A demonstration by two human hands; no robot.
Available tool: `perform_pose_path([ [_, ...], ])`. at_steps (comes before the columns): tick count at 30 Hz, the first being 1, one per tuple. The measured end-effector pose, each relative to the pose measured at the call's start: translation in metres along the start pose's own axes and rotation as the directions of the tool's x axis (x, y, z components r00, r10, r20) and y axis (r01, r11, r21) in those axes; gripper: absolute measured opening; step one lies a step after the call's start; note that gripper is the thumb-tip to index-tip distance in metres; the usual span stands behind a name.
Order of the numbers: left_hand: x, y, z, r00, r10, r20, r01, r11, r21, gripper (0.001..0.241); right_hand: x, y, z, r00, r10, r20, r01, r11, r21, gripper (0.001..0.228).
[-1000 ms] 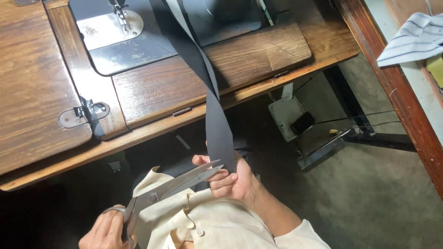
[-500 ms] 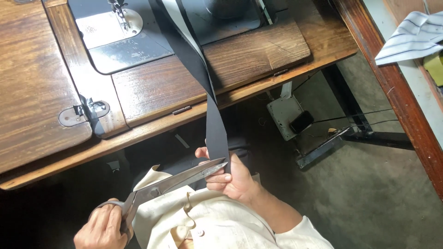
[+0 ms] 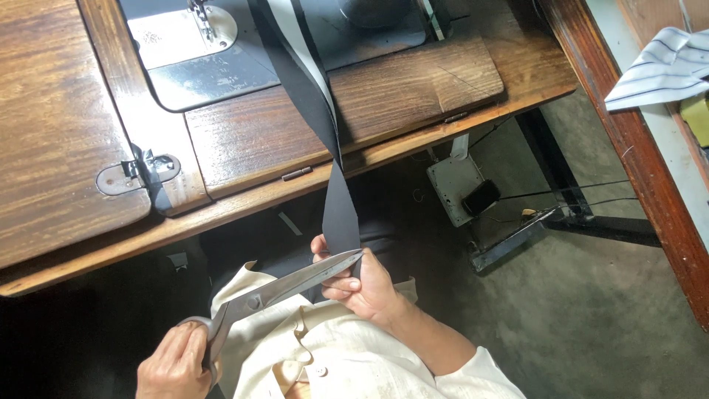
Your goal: Trimming and preparing fabric strips and pieces using scissors at a sewing workstation.
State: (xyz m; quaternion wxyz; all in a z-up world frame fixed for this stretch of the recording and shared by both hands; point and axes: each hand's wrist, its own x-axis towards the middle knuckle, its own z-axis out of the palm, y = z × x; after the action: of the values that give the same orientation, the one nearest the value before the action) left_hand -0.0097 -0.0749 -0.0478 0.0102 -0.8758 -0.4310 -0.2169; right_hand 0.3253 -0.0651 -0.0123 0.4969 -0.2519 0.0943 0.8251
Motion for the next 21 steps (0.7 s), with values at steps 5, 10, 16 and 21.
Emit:
perform_pose_path([
  [5,-0.016,-0.004,0.005,0.99,-0.046,0.134,0.047,0.999,-0.002,0.025,0.0,-0.002,0.009,0.999,-0.034,-0.021,0.032,0.996,-0.077,0.033],
  [10,-0.011,-0.001,0.003,0.998,-0.005,0.064,0.008,0.999,-0.048,0.016,0.001,-0.008,0.009,0.999,-0.019,-0.031,0.017,0.998,-0.06,0.033],
  [16,0.007,0.006,-0.023,0.954,-0.276,-0.118,0.248,0.946,-0.208,0.027,0.0,-0.021,0.015,0.999,0.054,0.007,-0.054,0.997,0.048,0.029],
  [21,-0.006,-0.029,-0.074,0.776,-0.608,-0.169,0.609,0.792,-0.052,0.059,-0.02,-0.033,-0.013,0.872,-0.416,-0.26,0.248,0.832,-0.496,0.016],
])
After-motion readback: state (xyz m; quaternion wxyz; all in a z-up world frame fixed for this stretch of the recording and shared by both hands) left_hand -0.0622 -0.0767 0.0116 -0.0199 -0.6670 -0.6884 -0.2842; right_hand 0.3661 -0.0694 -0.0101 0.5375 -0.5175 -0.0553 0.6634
